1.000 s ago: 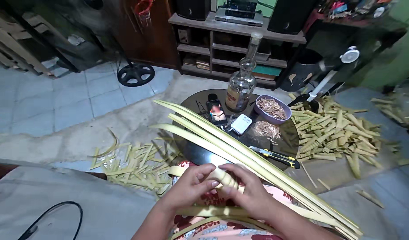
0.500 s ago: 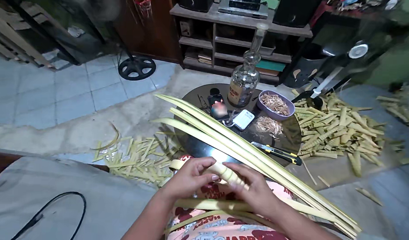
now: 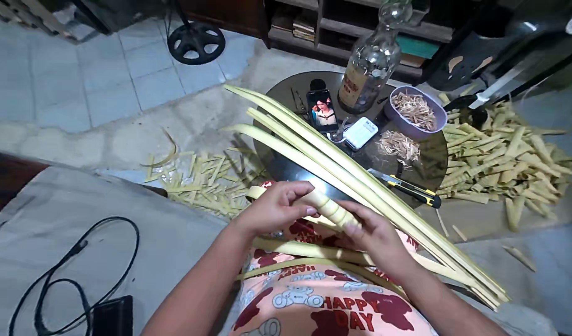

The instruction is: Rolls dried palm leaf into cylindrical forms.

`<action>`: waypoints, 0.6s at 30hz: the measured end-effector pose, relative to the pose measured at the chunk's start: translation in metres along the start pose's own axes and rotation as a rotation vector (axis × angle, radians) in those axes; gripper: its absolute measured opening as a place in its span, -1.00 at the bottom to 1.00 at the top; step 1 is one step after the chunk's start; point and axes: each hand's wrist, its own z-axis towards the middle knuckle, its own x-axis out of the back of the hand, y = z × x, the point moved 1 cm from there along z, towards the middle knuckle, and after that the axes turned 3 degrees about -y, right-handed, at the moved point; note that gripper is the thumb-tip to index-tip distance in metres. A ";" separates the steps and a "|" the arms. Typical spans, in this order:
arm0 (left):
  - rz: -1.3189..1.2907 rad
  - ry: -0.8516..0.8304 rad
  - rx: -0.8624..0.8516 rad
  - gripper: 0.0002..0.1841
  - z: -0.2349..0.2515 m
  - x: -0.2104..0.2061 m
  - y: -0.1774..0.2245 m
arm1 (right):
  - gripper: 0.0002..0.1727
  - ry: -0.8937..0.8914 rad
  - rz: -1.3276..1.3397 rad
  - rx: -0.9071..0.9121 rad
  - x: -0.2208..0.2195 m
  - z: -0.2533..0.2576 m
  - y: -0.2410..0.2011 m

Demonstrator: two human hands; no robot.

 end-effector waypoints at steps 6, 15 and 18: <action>-0.044 -0.010 0.006 -0.79 0.004 0.010 -0.004 | -0.57 0.010 0.343 -0.153 0.003 -0.001 0.009; -0.074 0.000 -0.042 -0.79 0.007 0.017 0.000 | -0.49 0.059 -0.116 0.021 0.009 -0.009 0.019; -0.087 -0.001 -0.041 -0.78 0.007 0.018 -0.001 | -0.56 0.058 -0.061 0.010 0.009 -0.012 0.024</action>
